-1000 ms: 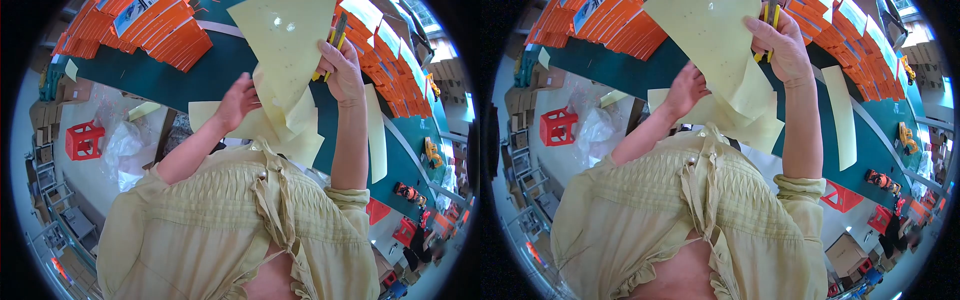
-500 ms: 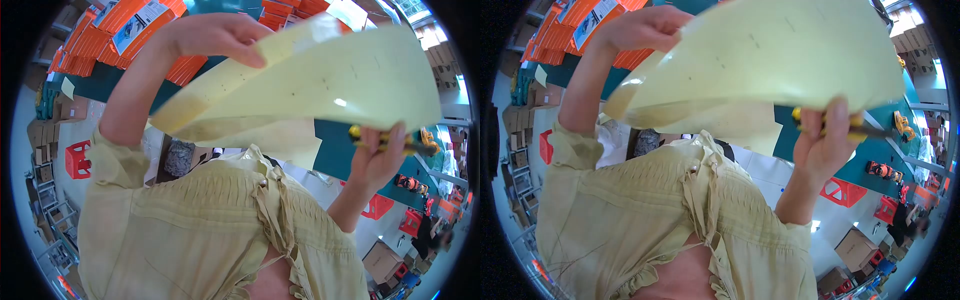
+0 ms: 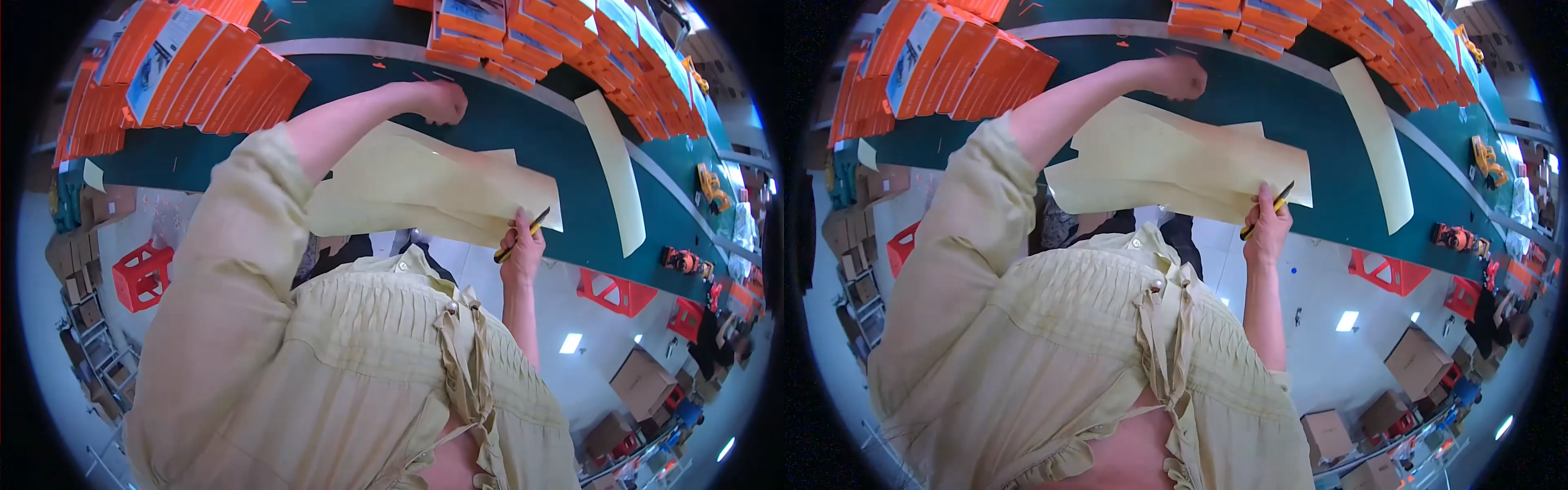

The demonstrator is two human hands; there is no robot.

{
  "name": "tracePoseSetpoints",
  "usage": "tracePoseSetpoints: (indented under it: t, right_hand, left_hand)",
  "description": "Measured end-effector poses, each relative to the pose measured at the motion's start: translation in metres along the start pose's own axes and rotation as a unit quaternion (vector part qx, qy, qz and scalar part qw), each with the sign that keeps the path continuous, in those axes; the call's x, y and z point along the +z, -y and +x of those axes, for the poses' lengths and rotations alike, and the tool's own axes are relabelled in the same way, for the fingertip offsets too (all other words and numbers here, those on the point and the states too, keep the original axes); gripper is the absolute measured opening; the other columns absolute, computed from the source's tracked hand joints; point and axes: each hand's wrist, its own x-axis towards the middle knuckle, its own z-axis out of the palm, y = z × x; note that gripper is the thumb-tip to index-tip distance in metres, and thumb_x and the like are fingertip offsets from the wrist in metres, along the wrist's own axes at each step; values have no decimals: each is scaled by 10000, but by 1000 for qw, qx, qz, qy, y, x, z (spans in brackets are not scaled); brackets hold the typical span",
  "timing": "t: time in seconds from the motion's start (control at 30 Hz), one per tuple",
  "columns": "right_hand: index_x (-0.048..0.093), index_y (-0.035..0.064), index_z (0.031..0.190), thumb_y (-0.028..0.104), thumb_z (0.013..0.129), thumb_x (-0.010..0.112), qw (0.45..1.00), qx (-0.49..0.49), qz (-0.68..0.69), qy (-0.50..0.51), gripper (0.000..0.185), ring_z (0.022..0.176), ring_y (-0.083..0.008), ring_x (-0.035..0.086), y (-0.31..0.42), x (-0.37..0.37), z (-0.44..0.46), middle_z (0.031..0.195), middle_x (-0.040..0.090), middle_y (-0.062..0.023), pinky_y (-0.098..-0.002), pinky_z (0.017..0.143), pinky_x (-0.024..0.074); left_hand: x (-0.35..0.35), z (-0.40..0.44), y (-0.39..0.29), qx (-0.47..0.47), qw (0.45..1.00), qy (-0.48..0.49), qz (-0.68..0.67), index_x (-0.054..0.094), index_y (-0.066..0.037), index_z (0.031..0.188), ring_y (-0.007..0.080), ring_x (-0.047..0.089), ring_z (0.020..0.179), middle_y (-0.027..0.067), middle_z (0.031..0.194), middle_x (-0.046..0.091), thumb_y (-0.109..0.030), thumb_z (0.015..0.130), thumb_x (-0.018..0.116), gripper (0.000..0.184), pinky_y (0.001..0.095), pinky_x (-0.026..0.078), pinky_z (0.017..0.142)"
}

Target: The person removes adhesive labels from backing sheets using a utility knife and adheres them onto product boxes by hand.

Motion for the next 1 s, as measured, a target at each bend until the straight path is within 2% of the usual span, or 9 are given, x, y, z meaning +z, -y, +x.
tracePoseSetpoints:
  t: [0.07, 0.1, 0.17, 0.27, 0.3, 0.43, 0.6, 0.7, 1.0]
  right_hand:
    - [562, 61, 789, 285, 922, 693, 999, 3, -33, 1, 291, 459, -69, 357, 1, -2, 1, 551, 422, 30, -241, 454, 306]
    - [560, 50, 844, 323, 928, 671, 997, 33, -74, -4, 306, 452, -69, 333, 5, -3, -5, 572, 430, 21, -234, 455, 311]
    - [574, 32, 930, 351, 937, 641, 987, 99, -125, -4, 326, 478, -62, 341, 9, -17, -19, 647, 467, 6, -228, 455, 312]
    - [579, 19, 1128, 400, 941, 608, 972, 100, -210, -24, 426, 543, -42, 348, 22, -30, -38, 808, 505, -10, -214, 458, 302]
    - [568, 8, 1212, 347, 982, 545, 959, 89, -268, -8, 411, 608, -70, 439, 30, -33, -38, 920, 542, -30, -244, 503, 381]
    - [555, 23, 1231, 213, 1011, 482, 827, -218, -486, 178, 300, 699, -187, 591, 56, 22, -17, 890, 618, -96, -346, 632, 476]
    - [533, 89, 1151, 151, 992, 480, 695, -216, -496, 474, 179, 740, -379, 618, 68, 166, 8, 773, 611, -170, -414, 661, 480]
    - [539, 101, 1101, 194, 981, 501, 580, -271, -575, 510, 157, 762, -378, 638, 49, 215, 30, 792, 643, -171, -450, 662, 481]
    - [549, 118, 1045, 246, 949, 546, 475, -322, -689, 443, 160, 761, -354, 665, 25, 253, 45, 789, 683, -126, -468, 646, 486]
  left_hand:
    - [15, -25, 8, 120, 950, -285, 44, 638, -21, 964, 296, 644, 869, 122, 935, 643, -126, 882, 563, 153, 358, 522, 721]
    - [26, -44, 11, 158, 885, -435, 50, 636, -26, 992, 318, 633, 914, 126, 984, 638, -106, 877, 583, 149, 375, 520, 750]
    - [44, -96, 12, 164, 840, -515, 58, 632, -39, 1075, 337, 633, 945, 138, 1018, 638, -72, 846, 616, 232, 412, 520, 798]
    - [108, -163, 24, 130, 850, -497, 117, 612, -30, 1179, 369, 597, 1084, 159, 1170, 618, -45, 804, 628, 376, 449, 502, 911]
    - [131, -176, 27, 113, 869, -467, 122, 601, -27, 1217, 382, 568, 1158, 169, 1247, 595, -65, 805, 628, 414, 462, 482, 966]
    - [185, -187, 25, 34, 889, -444, 104, 536, -33, 1314, 362, 401, 1346, 159, 1406, 470, -168, 804, 639, 537, 473, 340, 1121]
    - [206, -162, 20, -43, 863, -502, 39, 511, -1, 1326, 378, 408, 1333, 174, 1414, 459, -189, 819, 641, 556, 476, 345, 1115]
    - [210, -148, 22, -82, 837, -541, 17, 507, 0, 1329, 375, 411, 1335, 175, 1419, 458, -205, 833, 634, 551, 476, 353, 1109]
    - [228, -127, 27, -131, 813, -566, 40, 505, -17, 1341, 352, 383, 1364, 157, 1450, 429, -246, 885, 580, 516, 464, 309, 1139]
